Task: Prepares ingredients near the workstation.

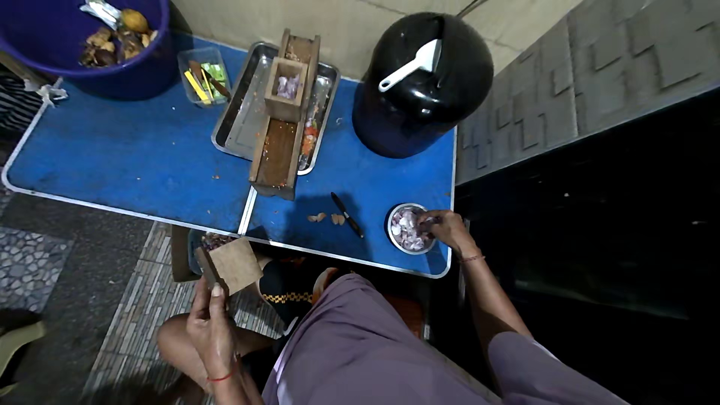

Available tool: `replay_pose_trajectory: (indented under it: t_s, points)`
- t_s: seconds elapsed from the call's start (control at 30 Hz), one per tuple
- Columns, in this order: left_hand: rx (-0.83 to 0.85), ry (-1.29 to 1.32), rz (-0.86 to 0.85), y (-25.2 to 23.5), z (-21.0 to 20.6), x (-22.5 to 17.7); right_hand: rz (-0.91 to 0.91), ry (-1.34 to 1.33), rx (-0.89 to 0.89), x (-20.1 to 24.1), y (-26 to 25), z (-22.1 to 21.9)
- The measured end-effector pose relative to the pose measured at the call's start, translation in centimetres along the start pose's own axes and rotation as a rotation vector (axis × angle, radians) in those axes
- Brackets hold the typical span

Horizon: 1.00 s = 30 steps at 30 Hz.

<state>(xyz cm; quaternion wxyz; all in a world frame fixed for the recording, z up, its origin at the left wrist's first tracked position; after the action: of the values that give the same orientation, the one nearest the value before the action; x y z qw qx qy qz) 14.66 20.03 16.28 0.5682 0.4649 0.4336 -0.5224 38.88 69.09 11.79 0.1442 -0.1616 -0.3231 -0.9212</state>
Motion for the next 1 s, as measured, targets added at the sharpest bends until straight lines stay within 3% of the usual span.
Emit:
replay_pose_trajectory:
  t_s: [0.1,0.2,0.43,0.57,0.67,0.77,1.0]
  points:
    - [0.003,-0.038,-0.006,0.0,-0.2,-0.4,0.003,-0.017,0.042,1.5,0.7,0.6]
    - [0.014,-0.027,-0.025,-0.1,-0.5,-0.9,0.127,-0.063,0.086,6.6,2.5,2.1]
    - [0.046,0.031,-0.066,0.0,-0.7,-1.1,0.632,-0.141,0.028,25.4,3.7,6.0]
    - [0.002,0.023,-0.05,0.6,-0.2,-1.7,0.769,-0.134,-0.009,37.6,1.0,5.8]
    - [-0.03,-0.002,-0.022,1.1,0.4,-1.8,0.844,-0.085,-0.08,44.5,-2.0,3.8]
    - [-0.056,-0.021,-0.004,1.6,1.0,-1.8,0.856,-0.008,-0.102,47.7,-5.2,0.8]
    - [-0.11,-0.011,-0.007,2.0,1.8,-1.4,0.759,0.275,-0.083,48.4,-8.0,-1.9]
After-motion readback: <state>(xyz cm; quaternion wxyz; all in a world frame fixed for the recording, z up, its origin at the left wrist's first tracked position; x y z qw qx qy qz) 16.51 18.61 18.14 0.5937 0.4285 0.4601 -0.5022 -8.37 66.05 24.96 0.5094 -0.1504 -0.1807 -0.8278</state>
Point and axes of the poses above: each hand's wrist, its own y-axis away from the middle knuckle, its own z-axis out of the back of the hand, x = y × z, the point moved 8 cm from there along -y, towards the middle knuckle, and after that the axes turned 9 degrees about -z, right-handed, at the moved point
